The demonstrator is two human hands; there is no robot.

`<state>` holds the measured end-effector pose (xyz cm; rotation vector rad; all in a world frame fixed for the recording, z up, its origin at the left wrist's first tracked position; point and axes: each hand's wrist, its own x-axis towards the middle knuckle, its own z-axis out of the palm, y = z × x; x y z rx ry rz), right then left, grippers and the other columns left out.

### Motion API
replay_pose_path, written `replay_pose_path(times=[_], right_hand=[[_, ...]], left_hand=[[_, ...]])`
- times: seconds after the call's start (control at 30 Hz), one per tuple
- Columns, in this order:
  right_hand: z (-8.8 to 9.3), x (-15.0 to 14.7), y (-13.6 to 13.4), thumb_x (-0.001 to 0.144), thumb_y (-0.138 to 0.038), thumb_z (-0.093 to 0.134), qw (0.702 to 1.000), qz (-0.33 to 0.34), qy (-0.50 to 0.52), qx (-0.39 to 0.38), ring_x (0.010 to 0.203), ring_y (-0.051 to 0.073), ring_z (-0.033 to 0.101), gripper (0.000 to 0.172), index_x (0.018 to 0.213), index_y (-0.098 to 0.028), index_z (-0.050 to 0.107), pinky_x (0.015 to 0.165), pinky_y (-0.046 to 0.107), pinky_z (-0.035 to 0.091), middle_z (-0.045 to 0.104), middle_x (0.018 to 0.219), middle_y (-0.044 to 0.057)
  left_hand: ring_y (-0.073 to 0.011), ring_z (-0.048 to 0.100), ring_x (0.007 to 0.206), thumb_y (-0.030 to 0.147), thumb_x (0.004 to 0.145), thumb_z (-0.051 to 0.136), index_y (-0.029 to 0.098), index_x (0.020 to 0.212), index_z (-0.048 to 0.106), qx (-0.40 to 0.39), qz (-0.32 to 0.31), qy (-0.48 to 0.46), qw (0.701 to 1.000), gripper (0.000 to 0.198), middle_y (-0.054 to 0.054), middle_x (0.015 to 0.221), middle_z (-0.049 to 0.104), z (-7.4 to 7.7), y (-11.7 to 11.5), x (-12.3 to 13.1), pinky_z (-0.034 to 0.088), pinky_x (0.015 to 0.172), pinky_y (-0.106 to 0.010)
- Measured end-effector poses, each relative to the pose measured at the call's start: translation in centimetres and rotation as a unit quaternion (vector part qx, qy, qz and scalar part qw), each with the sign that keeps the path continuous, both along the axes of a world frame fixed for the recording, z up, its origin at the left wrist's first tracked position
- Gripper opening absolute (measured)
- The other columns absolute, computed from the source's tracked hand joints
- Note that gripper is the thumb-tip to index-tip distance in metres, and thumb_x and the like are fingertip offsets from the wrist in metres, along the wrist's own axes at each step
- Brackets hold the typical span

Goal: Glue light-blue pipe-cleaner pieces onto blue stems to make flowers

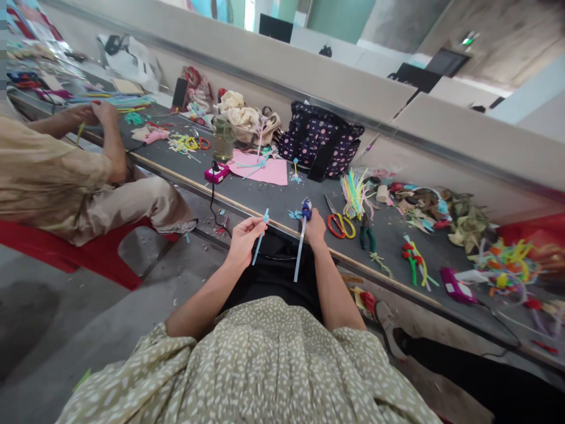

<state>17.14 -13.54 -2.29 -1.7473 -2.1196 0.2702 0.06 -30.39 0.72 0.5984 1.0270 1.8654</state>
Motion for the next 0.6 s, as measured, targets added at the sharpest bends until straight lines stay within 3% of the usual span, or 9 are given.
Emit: replay_pose_path(times=[0.33,0.6], right_hand=[[-1.2,2.0,0.3,0.080,-0.039,0.057,0.968,0.027,0.240,0.068,0.072,0.019,0.059,0.022,0.089,-0.019,0.055,0.074,0.033,0.047,0.066,0.076,0.003],[-2.5,2.4,1.3,0.074,-0.042,0.062,0.917,0.039,0.390,0.072,0.056,0.014,0.057,0.025,0.082,-0.019,0.057,0.059,0.029,0.050,0.061,0.071,-0.001]], left_hand=[[-0.0081,0.057,0.062,0.034,0.061,0.087,0.017,0.080,0.076,-0.001,-0.025,0.012,1.000,0.027,-0.002,0.073,0.070,-0.1,0.3,0.4,0.045,0.060,-0.021],[-0.0082,0.058,0.065,0.033,0.063,0.087,0.017,0.081,0.077,-0.007,-0.049,0.012,0.999,0.026,-0.002,0.074,0.070,-0.2,0.3,0.8,0.045,0.063,-0.019]])
